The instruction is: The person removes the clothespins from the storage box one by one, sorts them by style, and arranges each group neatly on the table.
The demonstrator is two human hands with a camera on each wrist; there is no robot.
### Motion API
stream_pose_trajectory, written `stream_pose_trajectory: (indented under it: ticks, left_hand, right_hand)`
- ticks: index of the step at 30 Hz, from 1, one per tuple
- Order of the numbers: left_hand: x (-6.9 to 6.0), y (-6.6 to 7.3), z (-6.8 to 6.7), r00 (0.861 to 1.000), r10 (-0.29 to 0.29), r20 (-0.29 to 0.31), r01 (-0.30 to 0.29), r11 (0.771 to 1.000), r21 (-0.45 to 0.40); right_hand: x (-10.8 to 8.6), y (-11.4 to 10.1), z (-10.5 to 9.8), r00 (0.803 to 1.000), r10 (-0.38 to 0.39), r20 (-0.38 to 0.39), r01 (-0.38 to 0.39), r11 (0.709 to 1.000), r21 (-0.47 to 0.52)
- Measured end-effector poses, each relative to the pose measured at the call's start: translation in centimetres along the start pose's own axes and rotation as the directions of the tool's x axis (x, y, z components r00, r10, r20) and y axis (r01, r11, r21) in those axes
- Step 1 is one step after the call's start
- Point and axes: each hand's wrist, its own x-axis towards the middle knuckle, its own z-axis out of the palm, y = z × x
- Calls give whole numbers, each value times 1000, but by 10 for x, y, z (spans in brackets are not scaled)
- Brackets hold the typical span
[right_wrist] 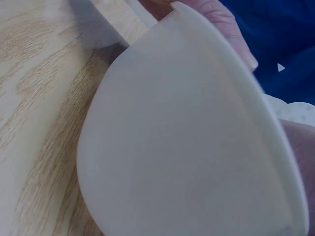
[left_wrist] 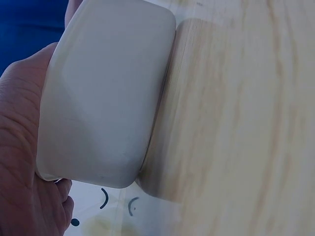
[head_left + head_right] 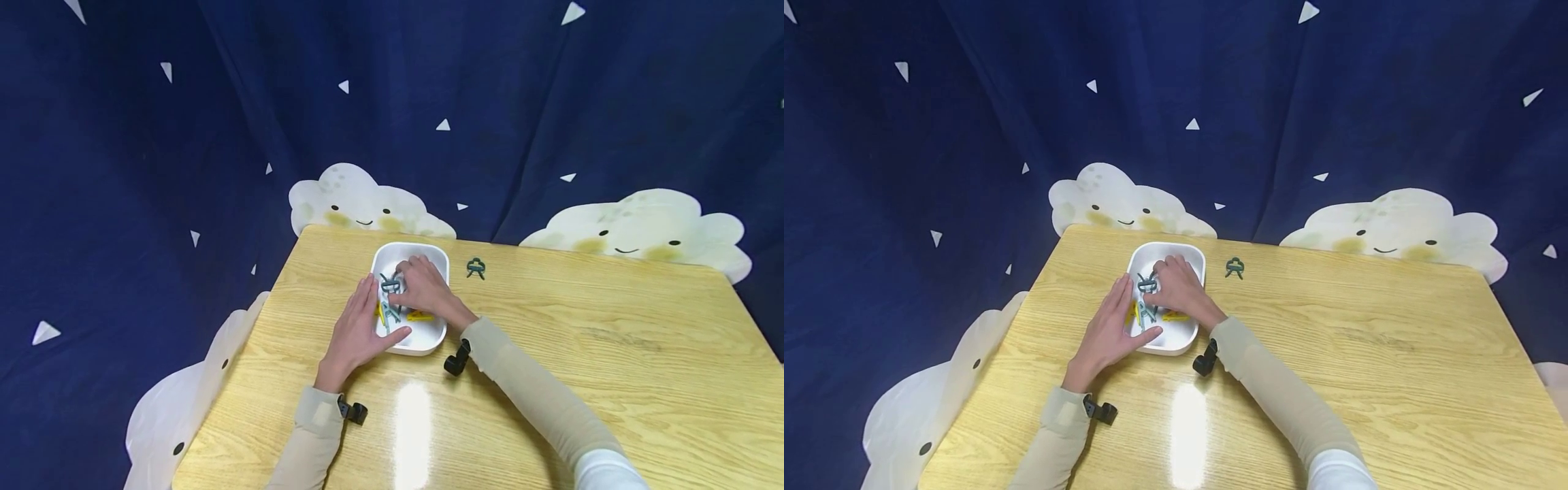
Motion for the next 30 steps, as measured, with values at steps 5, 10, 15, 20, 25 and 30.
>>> stream_pose_trajectory:
  ticks: [5, 10, 15, 20, 25, 30]
  left_hand:
    - [0, 2, 0, 1000, -2, 5, 2, 1000, -5]
    - [-1, 3, -1, 1000, -1, 2, 1, 1000, -3]
    - [0, 3, -2, 1000, -2, 1, 2, 1000, -8]
    - [1, 3, -2, 1000, -6, 5, 6, 1000, -21]
    - [1, 3, -2, 999, -26, 32, 27, 1000, -11]
    - [0, 3, -2, 999, -34, 35, 35, 999, -6]
  right_hand:
    - [-3, 1, -6, 1000, 6, -25, -5, 1000, 27]
    - [-5, 6, -13, 998, 12, -54, -12, 1000, -1]
    - [-6, 13, -20, 998, 29, -52, -29, 1000, 13]
    - [-8, 21, -29, 997, 62, -53, -59, 996, 62]
    - [-12, 31, -38, 995, 74, -72, -70, 995, 67]
    - [-16, 40, -42, 992, 99, -74, -94, 994, 63]
